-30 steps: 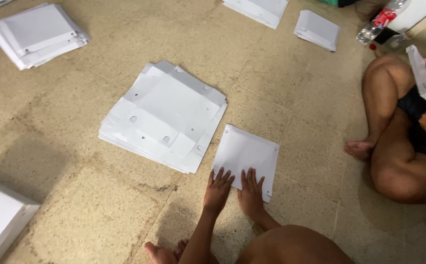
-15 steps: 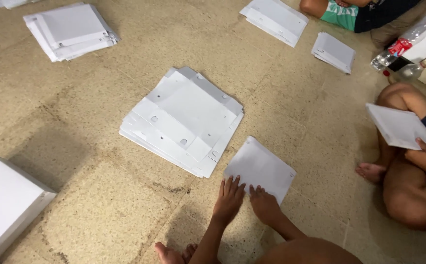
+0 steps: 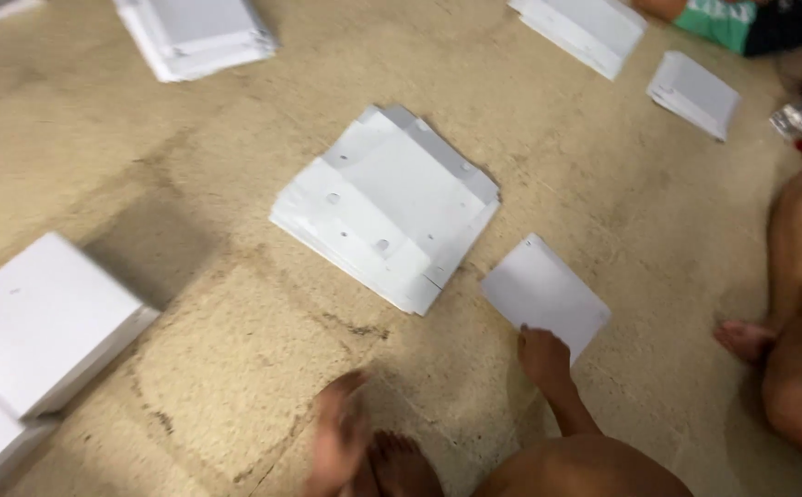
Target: Folding and assembling white cardboard boxes from flat pre-cut sheets while sitting on the floor.
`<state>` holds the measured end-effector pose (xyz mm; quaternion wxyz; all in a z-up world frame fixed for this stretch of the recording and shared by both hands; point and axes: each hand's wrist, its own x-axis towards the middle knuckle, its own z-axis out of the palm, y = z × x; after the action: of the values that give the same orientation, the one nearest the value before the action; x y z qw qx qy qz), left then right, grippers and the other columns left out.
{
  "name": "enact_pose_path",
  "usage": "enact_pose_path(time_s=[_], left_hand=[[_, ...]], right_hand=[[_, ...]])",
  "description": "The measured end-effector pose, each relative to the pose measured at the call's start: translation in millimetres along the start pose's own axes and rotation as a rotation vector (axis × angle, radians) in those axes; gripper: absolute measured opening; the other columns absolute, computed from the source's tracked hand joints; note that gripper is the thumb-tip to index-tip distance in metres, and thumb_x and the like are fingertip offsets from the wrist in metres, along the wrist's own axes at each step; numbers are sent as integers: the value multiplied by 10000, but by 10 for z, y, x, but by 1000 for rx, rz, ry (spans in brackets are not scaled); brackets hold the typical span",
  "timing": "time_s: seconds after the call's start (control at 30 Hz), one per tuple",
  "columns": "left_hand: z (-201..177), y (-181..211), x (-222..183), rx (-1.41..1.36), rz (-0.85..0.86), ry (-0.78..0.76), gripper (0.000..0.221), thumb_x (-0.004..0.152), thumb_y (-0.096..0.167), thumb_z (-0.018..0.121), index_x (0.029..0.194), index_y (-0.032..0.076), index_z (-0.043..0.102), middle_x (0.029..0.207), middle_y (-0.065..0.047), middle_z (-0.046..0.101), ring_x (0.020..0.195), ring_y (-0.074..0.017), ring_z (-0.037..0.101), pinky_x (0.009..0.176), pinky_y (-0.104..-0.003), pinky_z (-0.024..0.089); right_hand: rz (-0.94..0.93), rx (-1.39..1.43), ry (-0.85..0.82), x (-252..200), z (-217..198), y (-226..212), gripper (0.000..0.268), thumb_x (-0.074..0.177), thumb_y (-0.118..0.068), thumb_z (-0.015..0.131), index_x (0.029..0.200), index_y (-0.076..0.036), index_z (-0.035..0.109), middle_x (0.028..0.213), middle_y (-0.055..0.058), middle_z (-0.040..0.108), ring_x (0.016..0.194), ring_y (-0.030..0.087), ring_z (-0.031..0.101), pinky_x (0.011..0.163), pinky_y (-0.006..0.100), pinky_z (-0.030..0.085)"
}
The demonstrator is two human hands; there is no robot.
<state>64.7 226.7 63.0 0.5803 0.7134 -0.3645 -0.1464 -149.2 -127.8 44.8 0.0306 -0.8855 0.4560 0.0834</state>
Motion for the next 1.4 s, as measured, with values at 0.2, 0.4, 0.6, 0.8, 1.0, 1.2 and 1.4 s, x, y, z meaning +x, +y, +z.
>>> enact_pose_path(time_s=[0.2, 0.4, 0.6, 0.8, 1.0, 1.2, 1.4], left_hand=[[-937, -1263, -1508, 676, -318, 323, 353, 800, 66, 635, 1136, 145, 709, 1220, -80, 696, 1171, -307, 645, 1040, -457, 508], [-810, -1323, -1342, 874, -442, 203, 625, 766, 249, 645, 1378, 197, 530, 1467, -165, 410, 1245, -447, 454, 1075, -580, 372], [-1086, -648, -1052, 645, -557, -11, 623, 836, 130, 591, 1446, 182, 476, 1544, -97, 335, 1385, -356, 343, 1163, -558, 291], [-1025, -1013, -1198, 684, -446, 37, 542, 849, 196, 587, 1386, 169, 524, 1569, -74, 358, 1371, -355, 377, 1130, -518, 335], [-1048, -866, -1216, 535, -388, 66, 1046, 804, 254, 809, 1591, 148, 128, 1614, -197, 181, 1358, -445, 372, 1098, -584, 348], [-1016, -624, -1211, 558, -260, 225, 1077, 855, 441, 805, 1547, -10, 115, 1649, -247, -19, 1416, -500, 301, 1062, -575, 460], [-1228, -220, -1086, 462, -197, 231, 335, 914, 183, 646, 1241, 180, 721, 1446, -97, 530, 1281, -300, 513, 1035, -439, 486]], right_hand=[[-121, -350, -50, 142, 341, -306, 150, 828, -76, 627, 711, -51, 718, 756, 117, 704, 628, 274, 672, 644, 389, 529], [-764, 91, 351, -1772, 1304, -2187, 223, 957, -236, 552, 970, -27, 628, 859, 170, 657, 689, 292, 668, 597, 414, 549], [67, 1390, -232, -2286, 293, -3287, 599, 1016, -402, 249, 1465, -55, 442, 1573, 43, 468, 1455, 137, 454, 1208, 268, 338], [-491, -389, 225, 630, -2521, -2334, 218, 928, -55, 557, 714, -91, 579, 635, 38, 554, 537, 139, 435, 500, 278, 379], [-803, -41, 62, -262, -3053, -3670, 292, 859, -160, 508, 786, 86, 647, 865, 275, 680, 732, 445, 644, 673, 526, 528], [-909, 191, -330, -544, -2106, -3876, 379, 1084, -187, 397, 749, -68, 529, 521, -19, 433, 378, 114, 381, 338, 252, 360], [-683, -3, -562, 170, -998, -3588, 374, 1019, -221, 420, 1083, 78, 635, 807, 142, 688, 596, 216, 646, 537, 320, 554]])
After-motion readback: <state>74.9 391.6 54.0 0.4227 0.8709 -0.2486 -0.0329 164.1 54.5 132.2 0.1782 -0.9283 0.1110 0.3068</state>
